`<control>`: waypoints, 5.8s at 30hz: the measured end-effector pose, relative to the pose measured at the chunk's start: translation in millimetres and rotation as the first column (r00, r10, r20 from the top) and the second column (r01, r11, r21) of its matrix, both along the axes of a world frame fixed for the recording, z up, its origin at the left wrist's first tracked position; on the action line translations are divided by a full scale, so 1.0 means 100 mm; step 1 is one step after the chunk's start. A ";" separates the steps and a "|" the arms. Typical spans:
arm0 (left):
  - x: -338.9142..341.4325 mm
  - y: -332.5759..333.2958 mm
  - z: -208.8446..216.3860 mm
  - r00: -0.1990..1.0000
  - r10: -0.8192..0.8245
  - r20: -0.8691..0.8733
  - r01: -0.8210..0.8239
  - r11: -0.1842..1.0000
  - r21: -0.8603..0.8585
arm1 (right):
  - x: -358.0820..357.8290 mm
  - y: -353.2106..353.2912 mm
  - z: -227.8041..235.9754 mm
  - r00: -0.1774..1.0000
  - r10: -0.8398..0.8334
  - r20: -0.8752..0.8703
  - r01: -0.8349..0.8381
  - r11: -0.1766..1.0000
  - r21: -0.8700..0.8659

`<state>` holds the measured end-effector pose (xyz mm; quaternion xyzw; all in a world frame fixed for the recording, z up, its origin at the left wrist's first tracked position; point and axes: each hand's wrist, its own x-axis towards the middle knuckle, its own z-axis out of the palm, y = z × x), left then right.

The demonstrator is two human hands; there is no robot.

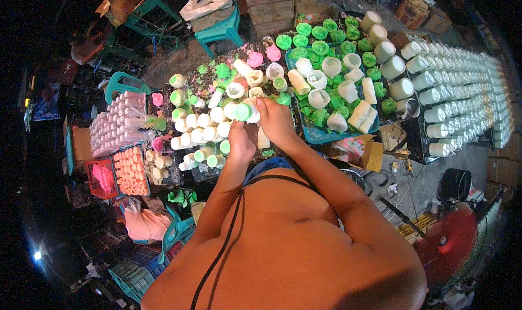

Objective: The person repeatedly picks up small white cylindrical items and green plastic pieces from a table, then joins them together by hand. The assembled items are placed back on the table among many similar pieces.

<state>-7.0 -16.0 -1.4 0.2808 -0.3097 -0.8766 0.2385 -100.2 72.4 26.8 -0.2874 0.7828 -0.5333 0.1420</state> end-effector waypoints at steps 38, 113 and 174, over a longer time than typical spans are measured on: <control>-0.03 -0.03 0.30 0.998 0.049 0.029 -0.034 0.924 -0.382 | 0.06 -0.03 0.07 0.991 -0.117 0.057 0.126 0.975 -0.184; 0.07 -0.37 -0.87 0.930 0.277 0.241 -0.345 0.883 0.317 | 0.16 -0.27 -0.30 0.847 0.280 -0.453 -0.334 0.942 -0.042; -0.13 0.07 -0.64 0.919 -0.353 0.178 0.310 0.923 0.230 | -1.59 1.66 -1.03 0.910 0.216 -0.353 0.206 0.503 0.839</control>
